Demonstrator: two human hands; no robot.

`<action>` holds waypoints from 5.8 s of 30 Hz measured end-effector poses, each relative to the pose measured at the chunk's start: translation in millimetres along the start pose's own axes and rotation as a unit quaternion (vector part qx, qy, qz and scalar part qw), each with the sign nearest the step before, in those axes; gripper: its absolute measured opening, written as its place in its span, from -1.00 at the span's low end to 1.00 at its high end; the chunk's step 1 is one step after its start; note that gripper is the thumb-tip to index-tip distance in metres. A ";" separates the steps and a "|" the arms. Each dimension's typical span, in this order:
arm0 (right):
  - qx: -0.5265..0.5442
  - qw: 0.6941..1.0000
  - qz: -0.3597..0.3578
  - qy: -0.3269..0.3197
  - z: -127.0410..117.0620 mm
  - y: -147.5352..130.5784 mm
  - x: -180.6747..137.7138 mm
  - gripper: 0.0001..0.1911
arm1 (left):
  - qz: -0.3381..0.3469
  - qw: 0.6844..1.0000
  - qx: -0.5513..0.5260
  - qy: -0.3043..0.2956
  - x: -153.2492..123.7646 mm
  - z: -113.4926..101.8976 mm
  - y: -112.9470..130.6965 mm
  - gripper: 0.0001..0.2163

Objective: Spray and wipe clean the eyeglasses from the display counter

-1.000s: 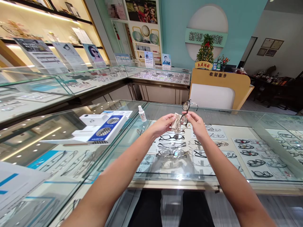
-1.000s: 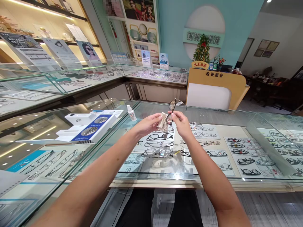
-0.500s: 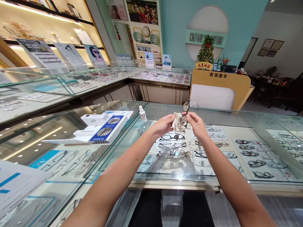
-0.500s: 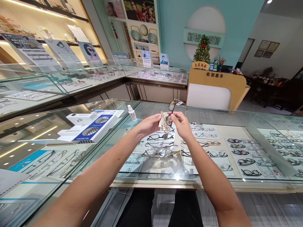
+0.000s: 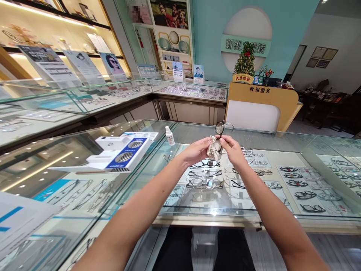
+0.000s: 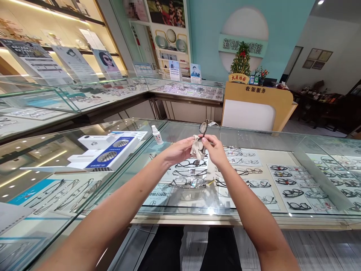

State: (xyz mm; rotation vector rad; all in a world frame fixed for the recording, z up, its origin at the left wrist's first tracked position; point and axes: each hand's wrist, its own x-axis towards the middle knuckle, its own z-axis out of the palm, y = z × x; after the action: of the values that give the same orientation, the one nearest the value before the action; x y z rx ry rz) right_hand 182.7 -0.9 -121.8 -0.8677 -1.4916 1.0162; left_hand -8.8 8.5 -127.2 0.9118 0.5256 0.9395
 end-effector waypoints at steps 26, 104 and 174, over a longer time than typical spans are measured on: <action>0.174 0.978 0.107 -0.028 10.1 -13.4 -7.9 -0.47 | 0.052 0.986 0.157 0.020 -9.8 23.6 -8.9 -0.36; -0.043 0.996 -0.025 -0.078 -8.2 -29.3 -9.6 -0.61 | 0.184 0.961 0.134 0.157 -2.5 15.9 8.2 -0.28; 0.049 0.980 0.031 -0.192 3.0 -31.7 -14.0 -0.44 | 0.229 0.939 0.238 0.092 -17.7 29.7 10.7 -0.41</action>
State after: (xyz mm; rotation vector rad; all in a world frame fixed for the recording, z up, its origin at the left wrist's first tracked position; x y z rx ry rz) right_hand 181.9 -25.8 -97.6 -0.6756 -1.7254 1.3496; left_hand -1.0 -16.5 -102.2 1.4309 0.7365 1.3608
